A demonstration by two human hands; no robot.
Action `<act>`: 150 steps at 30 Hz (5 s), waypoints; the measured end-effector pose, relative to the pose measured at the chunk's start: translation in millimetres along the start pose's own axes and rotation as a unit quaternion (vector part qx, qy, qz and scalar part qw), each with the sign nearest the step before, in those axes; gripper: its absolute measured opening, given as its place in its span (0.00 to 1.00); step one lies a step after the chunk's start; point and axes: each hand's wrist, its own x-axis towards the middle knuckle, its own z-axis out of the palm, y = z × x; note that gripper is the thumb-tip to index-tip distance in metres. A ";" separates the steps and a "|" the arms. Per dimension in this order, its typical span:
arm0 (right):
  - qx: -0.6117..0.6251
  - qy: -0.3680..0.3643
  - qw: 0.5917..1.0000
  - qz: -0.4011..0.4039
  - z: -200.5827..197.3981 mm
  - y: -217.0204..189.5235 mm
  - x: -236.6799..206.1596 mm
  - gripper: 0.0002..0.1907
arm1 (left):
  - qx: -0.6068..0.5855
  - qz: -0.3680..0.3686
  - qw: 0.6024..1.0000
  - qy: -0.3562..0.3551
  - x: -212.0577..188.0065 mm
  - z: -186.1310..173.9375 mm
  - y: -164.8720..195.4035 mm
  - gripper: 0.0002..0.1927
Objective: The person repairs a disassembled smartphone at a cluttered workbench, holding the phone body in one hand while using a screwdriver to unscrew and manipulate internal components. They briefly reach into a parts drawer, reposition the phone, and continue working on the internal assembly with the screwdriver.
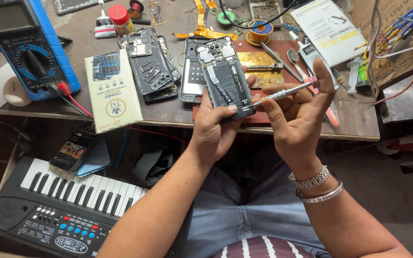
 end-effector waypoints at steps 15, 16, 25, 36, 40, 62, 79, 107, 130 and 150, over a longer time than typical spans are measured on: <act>-0.043 -0.014 0.998 -0.035 -7.2 -5.4 -6.3 0.45 | 0.005 -0.003 1.000 -0.003 -0.2 1.2 0.2 0.41; -0.044 -0.015 0.998 -0.035 -6.9 -4.9 -6.4 0.45 | 0.005 -0.003 1.000 -0.003 0.1 1.4 0.6 0.41; -0.051 -0.025 0.998 -0.037 -5.8 -4.0 -5.7 0.44 | 0.010 0.011 1.000 -0.004 0.7 5.1 1.3 0.42; -0.073 -0.036 0.996 -0.048 -6.3 -6.9 -5.2 0.43 | 0.005 -0.002 1.000 -0.002 0.7 6.1 2.2 0.42; -0.083 -0.049 0.994 -0.057 -4.7 -8.9 -3.6 0.42 | -0.001 0.018 1.000 -0.002 0.5 4.5 0.3 0.42; -0.237 -0.033 0.958 -0.161 4.5 -44.7 19.5 0.22 | -0.027 0.021 0.999 0.013 1.3 1.1 -0.3 0.44; -0.105 0.027 0.982 -0.154 0.0 -37.1 14.8 0.15 | -0.030 0.017 0.999 0.019 1.9 2.4 -1.1 0.44; -0.049 0.095 0.994 0.003 -35.1 -1.2 24.7 0.37 | -0.010 0.012 1.000 0.014 1.2 3.5 -1.6 0.45; -0.092 0.039 0.995 -0.027 -51.2 36.9 25.5 0.33 | -0.012 0.009 1.000 0.014 2.3 4.5 0.1 0.45; -0.071 -0.029 0.994 -0.082 -43.1 13.5 10.7 0.38 | -0.030 0.008 0.999 0.029 3.5 6.7 2.2 0.43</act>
